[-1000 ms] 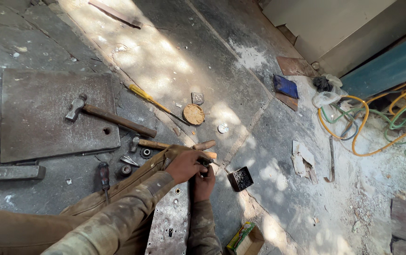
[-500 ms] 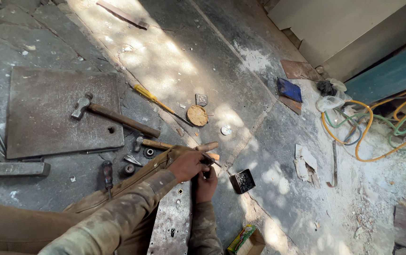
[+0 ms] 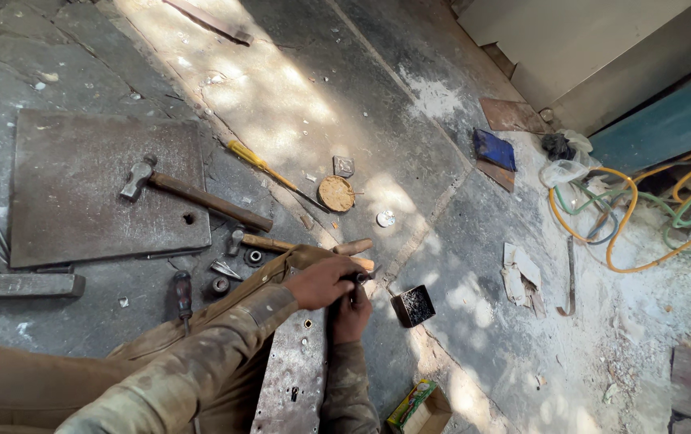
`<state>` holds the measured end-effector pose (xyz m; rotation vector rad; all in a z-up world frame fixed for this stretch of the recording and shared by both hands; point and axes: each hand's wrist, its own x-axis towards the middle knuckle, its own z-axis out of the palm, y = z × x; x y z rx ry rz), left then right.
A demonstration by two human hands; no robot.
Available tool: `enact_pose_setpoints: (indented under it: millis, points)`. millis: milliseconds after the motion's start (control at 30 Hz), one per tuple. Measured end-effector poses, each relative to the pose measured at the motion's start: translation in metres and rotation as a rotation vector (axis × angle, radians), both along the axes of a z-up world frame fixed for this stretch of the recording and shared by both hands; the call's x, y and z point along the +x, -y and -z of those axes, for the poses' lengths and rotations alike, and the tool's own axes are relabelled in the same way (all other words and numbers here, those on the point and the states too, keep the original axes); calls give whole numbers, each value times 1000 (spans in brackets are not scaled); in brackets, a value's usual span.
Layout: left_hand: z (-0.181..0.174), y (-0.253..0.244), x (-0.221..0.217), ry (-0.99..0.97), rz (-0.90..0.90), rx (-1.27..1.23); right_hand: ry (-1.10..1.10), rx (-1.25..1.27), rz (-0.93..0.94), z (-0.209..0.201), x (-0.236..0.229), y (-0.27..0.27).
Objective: The person sits on the floor and assembles a metal plate by inserting and tightening screws and bolts using a screwdriver and hammer. They handle small metal parts and tools, occasionally adjusting the plate and components.
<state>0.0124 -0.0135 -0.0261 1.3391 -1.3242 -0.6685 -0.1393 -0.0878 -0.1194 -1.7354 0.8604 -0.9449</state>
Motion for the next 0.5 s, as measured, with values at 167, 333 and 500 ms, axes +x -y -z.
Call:
enact_pose_setpoints:
  millis: [167, 333, 500]
  points:
    - [-16, 0, -1, -227, -237, 168, 140, 110, -120, -25, 16, -4]
    - [-69, -49, 30, -281, -482, -153, -315, -191, -33, -73, 1, -33]
    - [-117, -263, 110, 104, -992, -119, -441, -235, -336, -113, -53, -64]
